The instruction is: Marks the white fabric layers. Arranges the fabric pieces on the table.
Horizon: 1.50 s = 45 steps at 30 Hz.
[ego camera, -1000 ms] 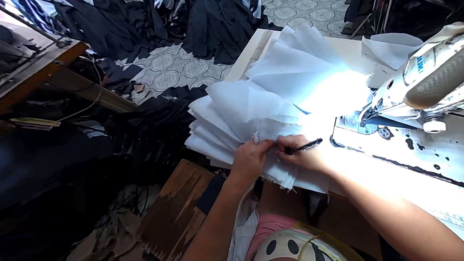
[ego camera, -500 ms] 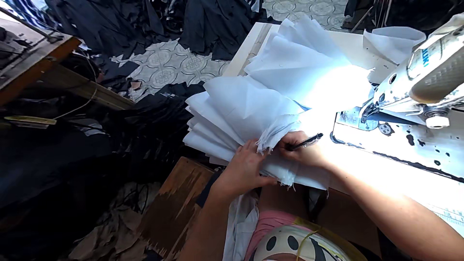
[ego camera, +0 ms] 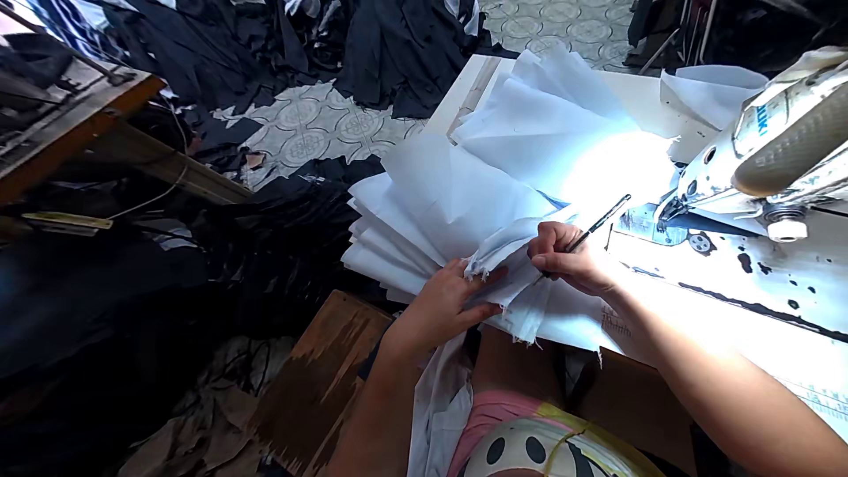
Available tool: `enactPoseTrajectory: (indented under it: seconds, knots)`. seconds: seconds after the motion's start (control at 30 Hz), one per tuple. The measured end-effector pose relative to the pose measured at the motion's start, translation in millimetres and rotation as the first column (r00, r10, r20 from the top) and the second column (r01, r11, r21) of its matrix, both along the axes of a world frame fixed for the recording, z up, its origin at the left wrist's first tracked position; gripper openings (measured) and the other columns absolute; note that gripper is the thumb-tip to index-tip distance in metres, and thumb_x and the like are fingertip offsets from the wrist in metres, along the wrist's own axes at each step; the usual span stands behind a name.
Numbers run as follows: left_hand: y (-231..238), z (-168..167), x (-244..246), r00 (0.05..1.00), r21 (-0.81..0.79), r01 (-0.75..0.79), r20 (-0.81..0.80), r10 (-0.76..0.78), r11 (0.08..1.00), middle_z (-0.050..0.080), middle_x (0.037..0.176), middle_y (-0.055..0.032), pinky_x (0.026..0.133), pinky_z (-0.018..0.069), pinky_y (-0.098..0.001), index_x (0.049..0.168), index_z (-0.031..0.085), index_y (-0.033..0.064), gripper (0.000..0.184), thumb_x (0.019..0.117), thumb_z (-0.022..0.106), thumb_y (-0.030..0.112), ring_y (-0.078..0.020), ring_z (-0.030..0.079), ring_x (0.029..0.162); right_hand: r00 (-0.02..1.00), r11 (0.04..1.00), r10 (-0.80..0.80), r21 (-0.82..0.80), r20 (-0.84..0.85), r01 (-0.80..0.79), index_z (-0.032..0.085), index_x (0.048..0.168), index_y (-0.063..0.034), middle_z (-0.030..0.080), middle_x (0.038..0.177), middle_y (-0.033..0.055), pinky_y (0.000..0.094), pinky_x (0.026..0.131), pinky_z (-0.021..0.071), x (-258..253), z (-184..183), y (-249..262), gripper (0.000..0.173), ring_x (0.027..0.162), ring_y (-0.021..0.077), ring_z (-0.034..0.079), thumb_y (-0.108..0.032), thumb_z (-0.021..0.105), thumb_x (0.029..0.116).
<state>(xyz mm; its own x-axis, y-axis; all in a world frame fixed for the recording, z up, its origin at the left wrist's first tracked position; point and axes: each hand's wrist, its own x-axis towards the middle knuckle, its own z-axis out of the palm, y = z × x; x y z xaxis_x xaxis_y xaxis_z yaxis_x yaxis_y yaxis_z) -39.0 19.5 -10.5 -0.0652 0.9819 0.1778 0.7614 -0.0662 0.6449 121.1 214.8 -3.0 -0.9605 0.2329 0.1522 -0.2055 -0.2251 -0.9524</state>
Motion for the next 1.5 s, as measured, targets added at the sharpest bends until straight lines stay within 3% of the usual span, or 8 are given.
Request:
enactPoseTrajectory:
  seconds: [0.13,0.27,0.47,0.7,0.97,1.23,1.37,1.5]
  knots:
    - [1,3,-3,0.999,0.008,-0.04,-0.002,0.04,0.999,0.071,0.122,-0.021,0.102,0.0495,-0.0541,0.124,0.074,0.0073,0.037,0.1013,0.054,0.029,-0.0368,0.066,0.118,0.994,0.994,0.109,0.022,0.006,-0.109,0.054,0.067,-0.0258,0.059,0.065,-0.0172,0.0099,0.055,0.0423,0,-1,-2,0.03,0.062,-0.0082,0.055,-0.006,0.066,0.0867]
    - [14,-8,10,0.938,0.165,-0.342,0.007,0.345,0.925,0.074,0.096,-0.0192,0.073,0.0571,-0.0488,0.128,0.067,0.0004,0.032,0.1003,0.052,0.008,-0.0311,0.072,0.079,0.981,0.976,0.19,0.11,-0.022,-0.187,0.055,0.07,-0.0259,0.058,0.068,-0.0211,0.0081,0.056,0.043,1,5,-7,0.029,0.063,-0.0117,0.054,-0.008,0.067,0.0889]
    - [19,-21,17,0.921,0.251,-0.358,-0.062,0.384,0.899,0.072,0.101,-0.0251,0.072,0.0574,-0.0547,0.108,0.079,0.0098,0.034,0.0962,0.048,0.001,-0.0413,0.072,0.088,0.985,0.764,-0.162,0.64,0.061,0.085,0.059,0.076,-0.0038,0.048,0.064,-0.0079,0.0106,0.057,0.033,-8,-11,-19,0.019,0.06,-0.0079,0.042,-0.01,0.062,0.0937]
    - [13,-16,17,0.946,0.131,-0.297,-0.096,0.31,0.946,0.071,0.108,-0.0223,0.076,0.0572,-0.0554,0.108,0.079,0.0116,0.032,0.0858,0.072,0.033,-0.0373,0.072,0.094,0.989,0.709,-0.138,0.703,0.054,0.06,0.06,0.075,-0.0035,0.049,0.064,-0.0053,0.0135,0.057,0.0339,-8,-13,-21,0.018,0.06,-0.0049,0.044,-0.009,0.062,0.0928]
    - [13,-16,17,0.945,0.121,-0.296,-0.109,0.309,0.948,0.071,0.109,-0.0234,0.077,0.0569,-0.0554,0.109,0.079,0.0101,0.034,0.0849,0.073,0.034,-0.0384,0.071,0.095,0.983,0.654,-0.176,0.752,0.042,0.085,0.062,0.076,-0.0019,0.052,0.064,-0.0016,0.0162,0.057,0.0355,-8,-9,-22,0.017,0.062,-0.0013,0.047,-0.008,0.062,0.0919]
    - [9,-16,10,0.977,0.095,-0.201,-0.058,0.207,0.975,0.07,0.112,-0.0247,0.084,0.0558,-0.0574,0.108,0.079,0.0106,0.028,0.085,0.073,0.025,-0.0401,0.069,0.103,0.982,0.721,-0.179,0.687,0.053,0.094,0.059,0.074,-0.0033,0.049,0.063,-0.0044,0.0144,0.056,0.0345,-8,-10,-18,0.02,0.059,-0.0036,0.044,-0.009,0.064,0.0928]
    - [4,-7,3,0.998,0.021,-0.059,-0.022,0.06,0.998,0.067,0.124,-0.0251,0.099,0.0497,-0.0592,0.114,0.078,0.0131,0.035,0.0801,0.075,0.024,-0.0427,0.061,0.121,0.97,0.917,-0.203,0.373,0.131,0.142,0.049,0.07,-0.0113,0.05,0.068,-0.0082,0.0117,0.057,0.0401,-6,-4,-6,0.028,0.061,-0.005,0.047,0.0,0.065,0.0904]
    - [8,-18,11,0.977,0.166,-0.21,-0.013,0.215,0.964,0.073,0.109,-0.0197,0.091,0.0547,-0.0533,0.098,0.08,0.0096,0.023,0.0924,0.066,0.027,-0.0353,0.07,0.106,0.988,0.992,-0.103,0.087,0.113,0.094,0.05,0.07,-0.0195,0.057,0.064,-0.0125,0.0132,0.056,0.044,-5,-6,-2,0.031,0.058,-0.0045,0.053,0.001,0.063,0.089]
